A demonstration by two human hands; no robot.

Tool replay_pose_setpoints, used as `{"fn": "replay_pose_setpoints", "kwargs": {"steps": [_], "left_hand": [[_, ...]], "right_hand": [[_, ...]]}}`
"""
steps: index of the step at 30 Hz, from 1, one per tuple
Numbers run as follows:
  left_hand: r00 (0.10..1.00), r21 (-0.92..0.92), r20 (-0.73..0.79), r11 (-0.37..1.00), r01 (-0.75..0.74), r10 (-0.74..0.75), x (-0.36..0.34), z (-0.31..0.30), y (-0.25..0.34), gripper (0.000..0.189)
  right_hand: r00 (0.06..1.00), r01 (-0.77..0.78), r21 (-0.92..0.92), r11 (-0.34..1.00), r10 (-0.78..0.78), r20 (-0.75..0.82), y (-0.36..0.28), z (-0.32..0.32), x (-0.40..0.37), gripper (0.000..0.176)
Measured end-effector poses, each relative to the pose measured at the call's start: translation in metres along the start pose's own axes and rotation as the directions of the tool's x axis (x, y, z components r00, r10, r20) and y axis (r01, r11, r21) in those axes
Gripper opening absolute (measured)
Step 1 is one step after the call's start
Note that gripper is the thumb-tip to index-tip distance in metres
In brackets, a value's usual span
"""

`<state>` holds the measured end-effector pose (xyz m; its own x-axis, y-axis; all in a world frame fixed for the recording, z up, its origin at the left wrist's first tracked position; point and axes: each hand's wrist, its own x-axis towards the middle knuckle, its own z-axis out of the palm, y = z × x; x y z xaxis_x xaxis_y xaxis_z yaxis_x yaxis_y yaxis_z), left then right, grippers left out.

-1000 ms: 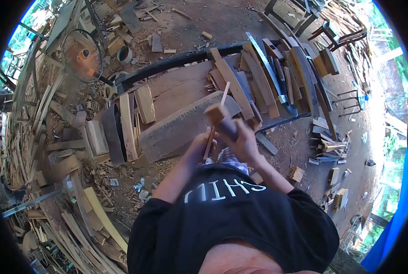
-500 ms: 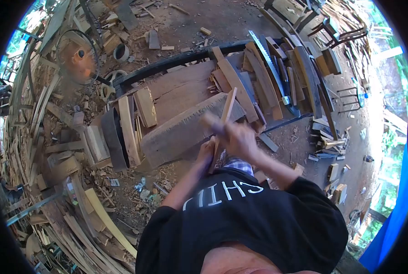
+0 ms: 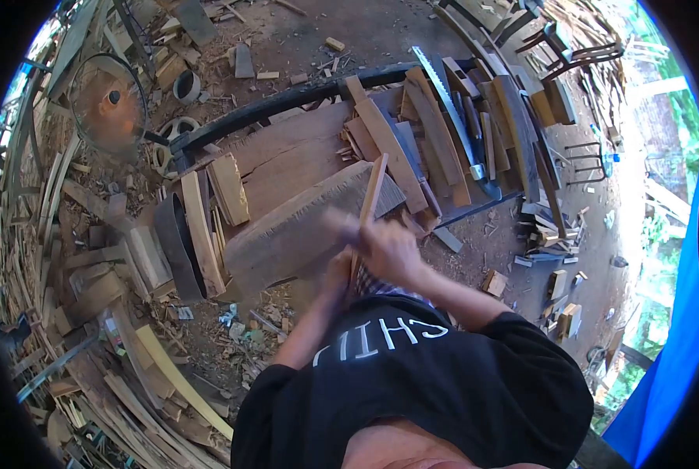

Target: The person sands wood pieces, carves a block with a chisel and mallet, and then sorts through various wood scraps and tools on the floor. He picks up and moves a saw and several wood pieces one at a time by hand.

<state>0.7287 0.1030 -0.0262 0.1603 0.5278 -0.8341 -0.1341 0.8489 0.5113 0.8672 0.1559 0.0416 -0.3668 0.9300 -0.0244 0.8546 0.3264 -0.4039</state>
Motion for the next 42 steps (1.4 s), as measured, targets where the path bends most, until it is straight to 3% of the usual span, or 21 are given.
{"fn": "replay_pose_setpoints", "kwargs": {"steps": [1,2,3,4,6,7,10,12,14,15,18,24,26,30,32,34,36,37,38,40,42], "left_hand": [[0.949,-0.128,-0.07,0.941,-0.313,0.306,-0.008,0.013,-0.003,0.051],[0.803,-0.218,-0.173,0.773,-0.596,0.57,-0.011,0.019,-0.004,0.051],[0.911,-0.232,0.142,0.908,-0.349,0.387,-0.006,-0.011,-0.004,0.05],[0.914,-0.228,0.13,0.909,-0.35,0.384,-0.002,-0.015,-0.001,0.05],[0.99,0.172,0.035,0.975,-0.142,0.138,0.005,-0.02,0.008,0.043],[0.988,0.045,0.064,0.988,-0.145,0.142,0.016,-0.026,-0.004,0.038],[0.964,0.112,0.169,0.968,-0.223,0.203,0.005,-0.025,0.009,0.035],[0.943,0.094,0.209,0.954,-0.284,0.26,-0.014,-0.021,0.025,0.042],[0.902,-0.2,0.407,0.978,-0.065,0.143,-0.032,-0.016,0.044,0.053],[0.906,-0.195,0.399,0.978,-0.068,0.142,-0.031,-0.016,0.043,0.053],[0.933,-0.157,0.32,0.981,-0.118,0.163,-0.02,-0.013,0.037,0.048],[0.97,-0.225,0.242,0.971,0.076,-0.02,-0.005,-0.014,0.029,0.047],[0.953,-0.036,0.275,0.989,0.145,-0.13,0.0,-0.013,0.029,0.048],[0.992,0.119,0.128,0.993,0.006,-0.021,0.004,-0.004,0.023,0.049],[0.985,0.09,0.145,0.993,0.076,-0.088,0.011,-0.011,0.016,0.05],[0.975,0.049,0.163,0.989,0.143,-0.149,0.016,-0.015,0.01,0.051],[0.984,0.088,0.129,0.99,0.109,-0.119,0.017,-0.021,0.006,0.051],[0.989,0.106,0.109,0.99,0.09,-0.101,0.018,-0.023,0.005,0.051],[0.993,0.122,0.085,0.99,0.075,-0.085,0.017,-0.027,0.002,0.051],[0.996,0.14,0.056,0.988,0.057,-0.066,0.016,-0.038,-0.004,0.052],[0.979,0.201,0.197,0.979,0.013,-0.053,0.016,-0.054,-0.005,0.054]], "right_hand": [[0.994,0.086,0.097,0.992,-0.092,0.057,-0.015,-0.013,-0.011,0.029],[0.994,0.084,0.109,0.991,-0.091,0.061,-0.007,-0.009,-0.006,0.029],[0.998,0.046,0.059,0.997,-0.048,0.042,0.01,-0.003,0.008,0.029],[1.0,0.013,0.008,1.0,-0.013,0.02,0.029,-0.002,0.028,0.029],[0.965,-0.137,0.107,0.985,0.157,-0.21,0.079,-0.008,0.084,0.026],[0.951,-0.284,0.059,0.957,0.289,-0.111,0.106,-0.013,0.108,0.032],[0.887,-0.453,-0.038,0.89,0.455,0.078,0.164,-0.04,0.145,0.05],[0.856,-0.515,0.073,0.854,0.517,-0.004,0.174,-0.045,0.138,0.048],[0.872,-0.474,0.252,0.844,0.489,0.001,0.194,-0.031,0.12,0.05],[0.885,-0.42,0.415,0.807,0.465,-0.01,0.199,-0.023,0.113,0.052],[0.853,-0.468,0.539,0.7,0.518,0.068,0.193,-0.009,0.09,0.055],[0.813,-0.457,0.69,0.561,0.579,0.068,0.177,0.012,0.051,0.052],[0.794,-0.453,0.7,0.553,0.607,0.034,0.165,0.012,0.042,0.05],[0.747,-0.455,0.677,0.579,0.662,-0.064,0.106,-0.011,0.022,0.041],[0.824,-0.402,0.558,0.726,0.553,-0.125,0.058,-0.023,0.005,0.038],[0.927,-0.123,0.428,0.896,0.258,-0.273,0.015,-0.01,-0.019,0.033],[0.974,0.084,0.3,0.95,-0.015,-0.227,-0.025,-0.02,-0.033,0.034],[0.996,0.058,0.203,0.978,-0.042,-0.083,-0.028,-0.016,-0.031,0.032],[0.985,0.047,0.033,0.998,-0.041,-0.165,-0.004,0.013,-0.023,0.028],[0.891,-0.192,0.151,0.97,0.237,-0.388,0.036,0.002,0.025,0.023],[0.808,-0.461,0.219,0.86,0.508,-0.298,0.082,-0.012,0.065,0.035]]}}
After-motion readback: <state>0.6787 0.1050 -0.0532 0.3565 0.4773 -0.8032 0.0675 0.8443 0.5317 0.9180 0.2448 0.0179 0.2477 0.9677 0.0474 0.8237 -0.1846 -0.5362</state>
